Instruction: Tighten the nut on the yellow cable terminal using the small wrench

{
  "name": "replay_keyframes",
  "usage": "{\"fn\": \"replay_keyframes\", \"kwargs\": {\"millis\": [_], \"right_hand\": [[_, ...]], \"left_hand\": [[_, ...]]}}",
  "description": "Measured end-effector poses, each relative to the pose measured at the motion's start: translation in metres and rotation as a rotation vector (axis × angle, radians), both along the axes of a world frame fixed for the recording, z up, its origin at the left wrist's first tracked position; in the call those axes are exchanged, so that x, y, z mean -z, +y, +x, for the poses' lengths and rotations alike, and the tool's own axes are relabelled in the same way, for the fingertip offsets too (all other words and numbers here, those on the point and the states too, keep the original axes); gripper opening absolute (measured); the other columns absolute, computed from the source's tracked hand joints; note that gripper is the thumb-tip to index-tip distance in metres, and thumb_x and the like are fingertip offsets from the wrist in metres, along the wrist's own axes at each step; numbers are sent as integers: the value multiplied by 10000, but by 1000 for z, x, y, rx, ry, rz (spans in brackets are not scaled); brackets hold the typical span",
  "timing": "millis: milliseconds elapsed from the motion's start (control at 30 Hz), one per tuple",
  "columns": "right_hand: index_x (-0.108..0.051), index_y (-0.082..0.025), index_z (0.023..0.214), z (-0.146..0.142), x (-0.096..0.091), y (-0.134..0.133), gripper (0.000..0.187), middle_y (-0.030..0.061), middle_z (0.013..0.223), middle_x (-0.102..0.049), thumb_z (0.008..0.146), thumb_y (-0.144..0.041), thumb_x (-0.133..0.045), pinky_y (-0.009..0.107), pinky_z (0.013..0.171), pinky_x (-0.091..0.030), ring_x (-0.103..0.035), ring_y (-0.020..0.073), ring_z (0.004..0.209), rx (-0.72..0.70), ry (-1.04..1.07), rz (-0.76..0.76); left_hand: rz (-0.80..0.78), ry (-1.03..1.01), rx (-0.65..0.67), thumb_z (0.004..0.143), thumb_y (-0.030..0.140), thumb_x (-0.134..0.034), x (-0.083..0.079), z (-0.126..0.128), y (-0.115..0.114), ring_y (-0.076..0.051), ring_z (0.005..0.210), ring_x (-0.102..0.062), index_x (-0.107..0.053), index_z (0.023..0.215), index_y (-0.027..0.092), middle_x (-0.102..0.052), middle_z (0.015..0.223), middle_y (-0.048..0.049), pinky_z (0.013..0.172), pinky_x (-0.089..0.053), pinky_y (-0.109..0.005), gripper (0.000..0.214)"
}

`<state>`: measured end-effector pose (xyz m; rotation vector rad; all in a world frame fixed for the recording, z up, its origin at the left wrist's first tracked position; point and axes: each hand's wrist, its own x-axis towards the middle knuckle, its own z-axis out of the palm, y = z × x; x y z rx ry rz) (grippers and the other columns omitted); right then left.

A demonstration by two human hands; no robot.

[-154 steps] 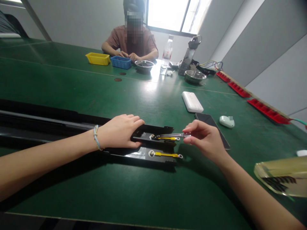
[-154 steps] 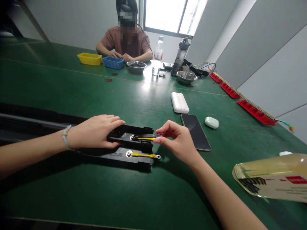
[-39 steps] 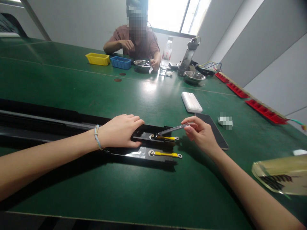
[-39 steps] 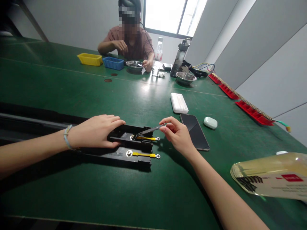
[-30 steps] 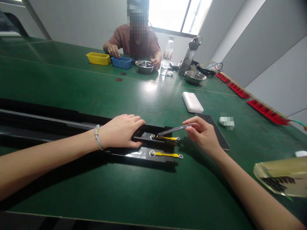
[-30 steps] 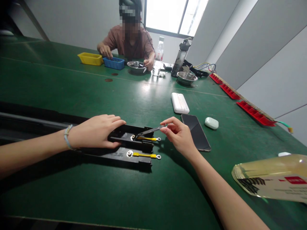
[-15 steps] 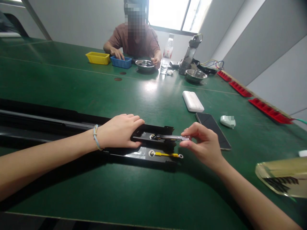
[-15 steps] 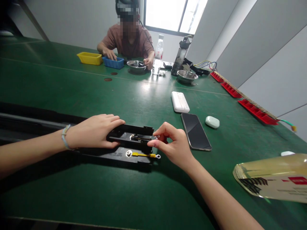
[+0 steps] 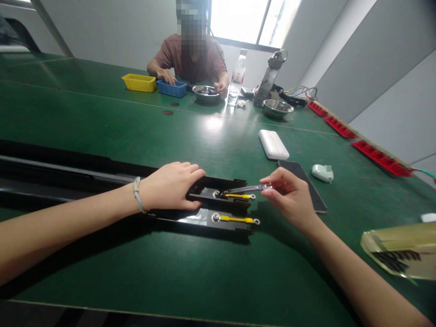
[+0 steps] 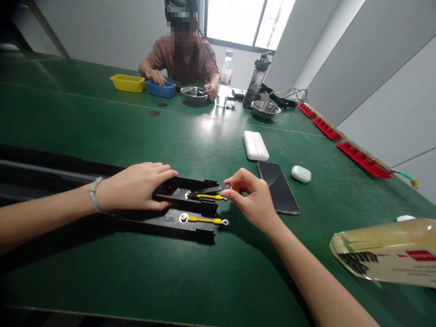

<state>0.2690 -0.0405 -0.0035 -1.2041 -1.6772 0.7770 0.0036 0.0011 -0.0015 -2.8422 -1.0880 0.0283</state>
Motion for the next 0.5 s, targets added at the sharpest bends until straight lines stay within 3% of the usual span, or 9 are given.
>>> {"fn": "replay_keyframes", "kwargs": {"millis": [500], "right_hand": [[-573, -200, 698, 2, 0, 1, 184, -48, 503, -505, 668, -309, -719, 214, 427, -320, -449, 97, 461, -18, -26, 15]], "left_hand": [[2, -10, 10, 742, 525, -551, 2, -1, 1, -231, 824, -578, -534, 1108, 152, -609, 932, -72, 739, -460, -348, 523]]}}
